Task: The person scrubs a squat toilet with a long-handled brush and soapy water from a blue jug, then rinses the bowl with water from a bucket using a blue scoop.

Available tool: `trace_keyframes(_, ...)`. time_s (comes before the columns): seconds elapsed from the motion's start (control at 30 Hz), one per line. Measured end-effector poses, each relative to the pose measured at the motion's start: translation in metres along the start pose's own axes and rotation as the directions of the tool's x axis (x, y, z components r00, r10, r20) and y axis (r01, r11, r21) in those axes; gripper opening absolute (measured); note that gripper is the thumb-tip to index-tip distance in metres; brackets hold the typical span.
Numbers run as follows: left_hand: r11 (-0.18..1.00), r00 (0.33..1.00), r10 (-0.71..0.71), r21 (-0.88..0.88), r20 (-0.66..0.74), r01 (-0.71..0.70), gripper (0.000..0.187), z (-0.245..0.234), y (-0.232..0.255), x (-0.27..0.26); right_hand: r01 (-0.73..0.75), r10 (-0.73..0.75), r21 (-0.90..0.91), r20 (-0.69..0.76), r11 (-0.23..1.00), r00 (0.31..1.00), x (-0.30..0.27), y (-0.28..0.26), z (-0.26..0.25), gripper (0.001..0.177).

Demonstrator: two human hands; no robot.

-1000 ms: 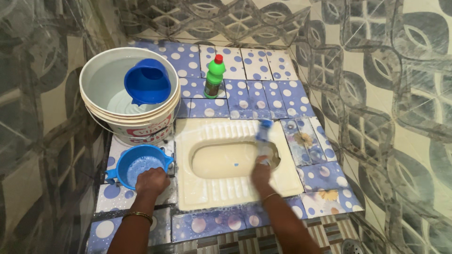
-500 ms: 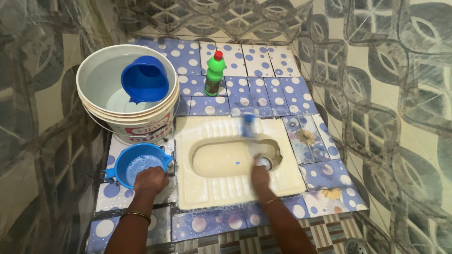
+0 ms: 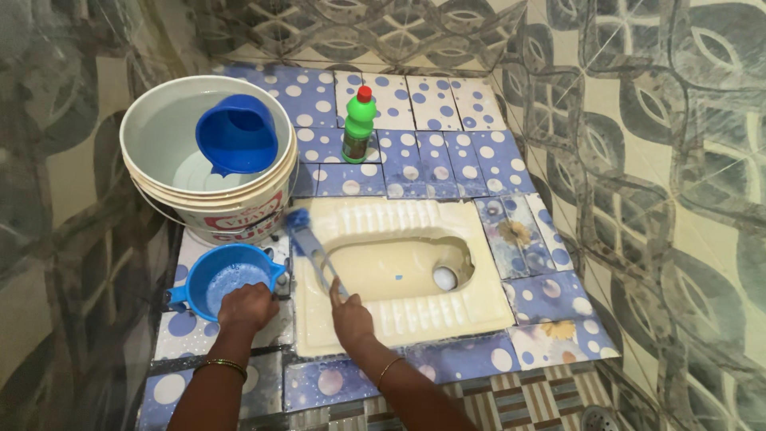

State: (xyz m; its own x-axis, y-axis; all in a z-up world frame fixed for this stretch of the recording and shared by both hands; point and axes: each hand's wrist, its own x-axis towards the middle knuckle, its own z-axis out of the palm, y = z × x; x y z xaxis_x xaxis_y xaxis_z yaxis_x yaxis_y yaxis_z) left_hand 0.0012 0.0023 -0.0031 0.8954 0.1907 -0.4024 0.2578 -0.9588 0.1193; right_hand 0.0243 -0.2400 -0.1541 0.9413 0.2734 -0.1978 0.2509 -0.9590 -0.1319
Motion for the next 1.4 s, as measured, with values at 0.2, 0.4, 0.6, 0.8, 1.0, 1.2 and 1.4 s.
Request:
trace_keyframes(0.2, 1.000, 1.000, 0.024, -0.015, 0.001, -0.024, 0.040, 0.004, -0.003, 0.002, -0.267, 0.260, -0.060, -0.111, 0.962, 0.959, 0.016, 0.134, -0.032, 0.083)
trace_keyframes(0.4, 0.999, 1.000, 0.003, -0.034, 0.028, -0.002, 0.038, 0.000, 0.001, 0.001, -0.704, 0.732, 0.308, 0.031, 0.641, 0.680, 0.006, 0.212, -0.065, 0.083)
trace_keyframes(0.6, 0.998, 0.998, -0.027, -0.056, 0.049, 0.030, 0.039, -0.010, 0.007, -0.007, -0.298, 0.310, 0.093, -0.167, 0.950, 0.936, 0.059, 0.043, -0.009, 0.080)
trace_keyframes(0.8, 0.999, 0.998, -0.020, -0.040, 0.062, 0.023, 0.039, -0.019, 0.008, -0.010, -0.123, 0.122, 0.010, 0.069, 0.992, 0.990, 0.070, -0.018, -0.024, 0.078)
trace_keyframes(1.0, 0.999, 0.999, 0.004, -0.052, 0.039, -0.002, 0.036, -0.005, 0.002, -0.006, -0.379, 0.367, -0.010, -0.232, 0.925, 0.901, 0.030, 0.170, -0.062, 0.085)
trace_keyframes(1.2, 0.998, 1.000, 0.006, -0.059, 0.023, -0.005, 0.037, -0.005, 0.004, -0.005, -0.526, 0.515, -0.093, -0.119, 0.845, 0.849, 0.023, 0.220, -0.096, 0.088)
trace_keyframes(1.4, 0.999, 0.999, -0.018, -0.050, 0.041, 0.020, 0.037, -0.007, 0.005, -0.006, -0.255, 0.244, -0.148, -0.087, 0.956, 0.966, 0.040, 0.049, -0.028, 0.081)
